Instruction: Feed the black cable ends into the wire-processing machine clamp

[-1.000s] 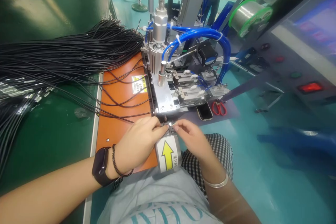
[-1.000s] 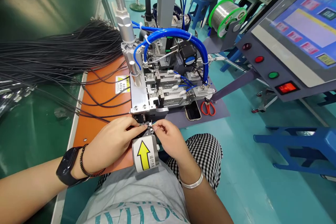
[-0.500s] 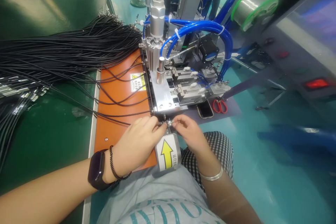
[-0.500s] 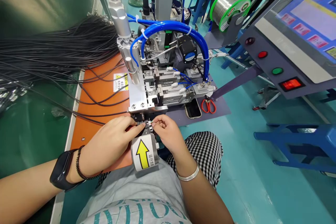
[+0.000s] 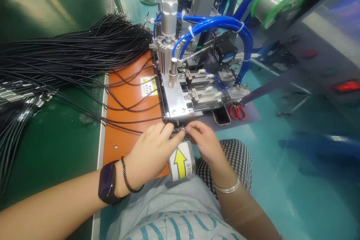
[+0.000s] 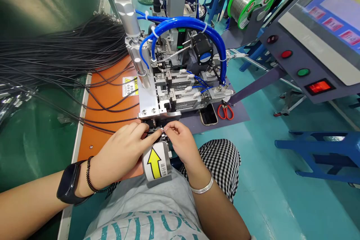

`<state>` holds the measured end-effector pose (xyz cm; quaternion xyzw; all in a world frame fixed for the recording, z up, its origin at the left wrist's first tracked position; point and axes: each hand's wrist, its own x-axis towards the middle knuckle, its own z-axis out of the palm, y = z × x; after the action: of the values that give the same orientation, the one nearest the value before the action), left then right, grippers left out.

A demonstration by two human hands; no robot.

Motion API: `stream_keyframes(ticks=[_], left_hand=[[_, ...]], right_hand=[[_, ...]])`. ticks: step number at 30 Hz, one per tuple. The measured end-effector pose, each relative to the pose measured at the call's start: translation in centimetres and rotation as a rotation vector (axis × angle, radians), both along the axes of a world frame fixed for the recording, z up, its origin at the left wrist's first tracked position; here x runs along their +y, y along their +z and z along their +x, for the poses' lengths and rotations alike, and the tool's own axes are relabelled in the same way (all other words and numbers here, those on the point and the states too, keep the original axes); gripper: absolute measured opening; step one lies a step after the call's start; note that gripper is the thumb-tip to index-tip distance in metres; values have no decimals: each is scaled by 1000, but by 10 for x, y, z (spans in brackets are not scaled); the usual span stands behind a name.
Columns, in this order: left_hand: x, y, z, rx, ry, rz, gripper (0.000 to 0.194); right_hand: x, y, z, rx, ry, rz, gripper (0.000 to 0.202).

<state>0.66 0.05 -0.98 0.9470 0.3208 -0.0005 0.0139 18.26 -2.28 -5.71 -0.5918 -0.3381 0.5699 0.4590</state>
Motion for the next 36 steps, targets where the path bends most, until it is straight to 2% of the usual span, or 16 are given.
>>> stream_keyframes(ticks=[5, 9, 14, 20, 24, 27, 32, 34, 36], left_hand=[[-1, 3, 2, 19, 43, -28, 56], [2, 1, -1, -31, 4, -34, 42], [6, -1, -4, -110, -56, -2, 27], [4, 4, -5, -16, -13, 26, 13], [-4, 10, -4, 31, 17, 57, 15], [-11, 12, -4, 66, 26, 106, 18], [-16, 14, -5, 116, 55, 109, 27], [-17, 14, -6, 134, 75, 95, 32], [-19, 10, -6, 137, 97, 74, 34]], right_hand=[[3, -9, -2, 104, -16, -67, 19], [3, -10, 0, 172, -17, -45, 17], [3, -2, 4, 151, 27, 5, 19], [5, 1, 0, -60, -1, 22, 15], [4, -1, -7, 100, -16, -93, 20], [1, -3, -4, 102, -45, -99, 25], [-17, -10, 33, -36, -123, -81, 28], [-31, -16, 59, -218, -152, -106, 30], [-50, -30, 91, -487, -183, -163, 33]])
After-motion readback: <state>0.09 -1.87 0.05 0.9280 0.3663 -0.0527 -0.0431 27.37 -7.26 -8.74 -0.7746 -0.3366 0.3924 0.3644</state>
